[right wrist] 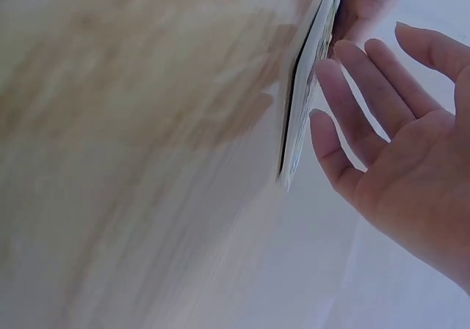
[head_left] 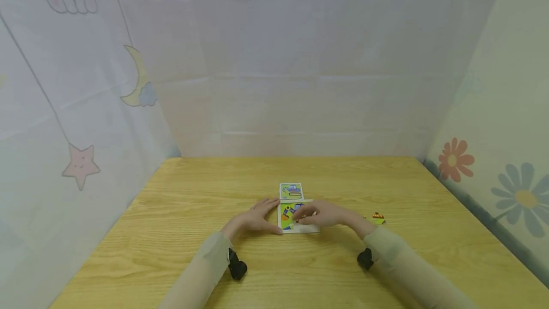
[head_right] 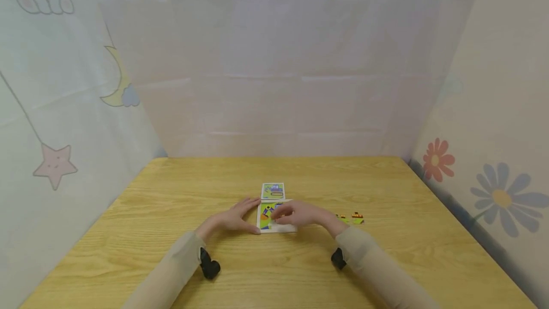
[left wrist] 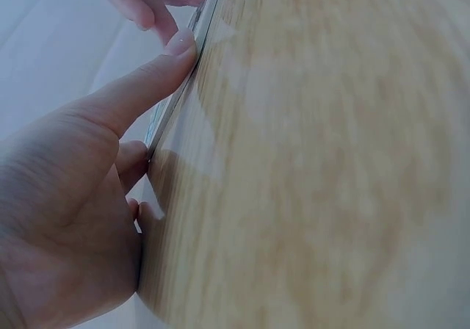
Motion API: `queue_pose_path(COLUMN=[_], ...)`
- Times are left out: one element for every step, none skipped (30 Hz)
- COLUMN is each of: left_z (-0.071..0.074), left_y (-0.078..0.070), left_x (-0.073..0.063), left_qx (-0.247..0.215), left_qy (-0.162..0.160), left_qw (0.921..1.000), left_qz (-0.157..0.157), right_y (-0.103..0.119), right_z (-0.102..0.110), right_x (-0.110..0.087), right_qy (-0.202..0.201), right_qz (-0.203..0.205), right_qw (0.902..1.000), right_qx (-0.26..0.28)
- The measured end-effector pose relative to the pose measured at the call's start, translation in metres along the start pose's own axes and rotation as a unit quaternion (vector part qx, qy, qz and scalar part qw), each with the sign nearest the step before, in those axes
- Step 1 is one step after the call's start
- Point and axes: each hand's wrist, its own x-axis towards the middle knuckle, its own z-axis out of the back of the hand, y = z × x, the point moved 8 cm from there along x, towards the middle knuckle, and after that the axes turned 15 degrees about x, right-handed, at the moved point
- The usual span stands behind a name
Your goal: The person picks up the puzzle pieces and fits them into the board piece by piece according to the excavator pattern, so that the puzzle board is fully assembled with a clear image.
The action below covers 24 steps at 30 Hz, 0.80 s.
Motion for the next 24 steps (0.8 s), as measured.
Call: queue_pose_path(left_z=[0.0, 0.0, 0.0, 0.0, 0.0, 0.0, 0.0, 0.0, 0.0, 0.0, 0.0, 0.0, 0.0, 0.0, 0.0, 0.0, 0.0, 0.0, 0.0, 0.0, 0.0, 0.0, 0.0, 0.0], left_y=[0.0, 0.0, 0.001, 0.001, 0.0, 0.0, 0.0, 0.0, 0.0, 0.0, -0.001, -0.001, -0.001, -0.001, -0.001, -0.001, -0.001, -0.001, -0.001, -0.001, -0.001, -0.001, -0.001, -0.001], left_x=[0.0, 0.0, 0.0, 0.0, 0.0, -0.001, -0.001, -0.001, -0.002, -0.002, -0.002, -0.002, -0.002, -0.002, -0.002, -0.001, -0.001, -0.001, -0.001, -0.001, -0.001, -0.001, -0.001, -0.001], left_qx=[-0.001, -0.001, -0.003, -0.003, -0.004, -0.004, -0.003, -0.003, -0.002, -0.002, -0.002, -0.002, -0.001, -0.001, -0.001, -0.001, 0.0, 0.001, 0.001, 0.002, 0.003, 0.004, 0.005, 0.004], left_qy=[0.0, -0.001, -0.001, 0.0, 0.001, 0.001, 0.003, 0.004, 0.005, 0.005, 0.006, 0.006, 0.006, 0.005, 0.005, 0.005, 0.005, 0.004, 0.004, 0.004, 0.003, 0.003, 0.003, 0.003], left_qw=[1.0, 1.0, 1.0, 1.0, 1.0, 1.0, 1.0, 1.0, 1.0, 1.0, 1.0, 1.0, 1.0, 1.0, 1.0, 1.0, 1.0, 1.0, 1.0, 1.0, 1.0, 1.0, 1.0, 1.0], left_qz=[0.001, 0.002, 0.003, 0.004, 0.004, 0.005, 0.005, 0.005, 0.005, 0.005, 0.005, 0.005, 0.004, 0.004, 0.003, 0.002, 0.002, 0.002, 0.001, 0.001, 0.001, 0.002, 0.003, 0.003], right_y=[0.0, 0.0, 0.0, 0.0, 0.0, 0.0, 0.0, -0.001, -0.002, -0.003, -0.005, -0.006, -0.008, -0.01, -0.011, -0.012, -0.013, -0.014, -0.014, -0.013, -0.014, -0.014, -0.015, -0.015], right_z=[0.002, 0.004, 0.005, 0.007, 0.008, 0.01, 0.012, 0.013, 0.014, 0.016, 0.018, 0.02, 0.023, 0.025, 0.028, 0.031, 0.034, 0.036, 0.039, 0.041, 0.043, 0.046, 0.048, 0.05], right_x=[-0.001, -0.003, -0.004, -0.006, -0.007, -0.008, -0.01, -0.011, -0.011, -0.012, -0.013, -0.014, -0.015, -0.016, -0.017, -0.019, -0.021, -0.023, -0.025, -0.027, -0.029, -0.031, -0.033, -0.036], right_qy=[-0.003, -0.008, -0.012, -0.015, -0.019, -0.023, -0.026, -0.031, -0.034, -0.04, -0.047, -0.054, -0.063, -0.072, -0.081, -0.09, -0.096, -0.103, -0.108, -0.111, -0.116, -0.121, -0.127, -0.131], right_qz=[0.002, 0.005, 0.005, 0.007, 0.009, 0.014, 0.02, 0.024, 0.026, 0.03, 0.031, 0.034, 0.035, 0.035, 0.034, 0.038, 0.039, 0.041, 0.042, 0.046, 0.047, 0.049, 0.048, 0.05], right_qw=[1.0, 1.0, 0.9999, 0.9998, 0.9996, 0.9995, 0.9992, 0.9989, 0.9985, 0.998, 0.9974, 0.9965, 0.9957, 0.9948, 0.994, 0.9934, 0.9927, 0.9923, 0.9919, 0.9916, 0.9911, 0.9906, 0.9899, 0.9894], right_qx=[0.003, 0.001, 0.005, 0.011, 0.016, 0.018, 0.022, 0.025, 0.034, 0.038, 0.046, 0.055, 0.059, 0.063, 0.066, 0.061, 0.06, 0.056, 0.053, 0.049, 0.045, 0.04, 0.041, 0.039])
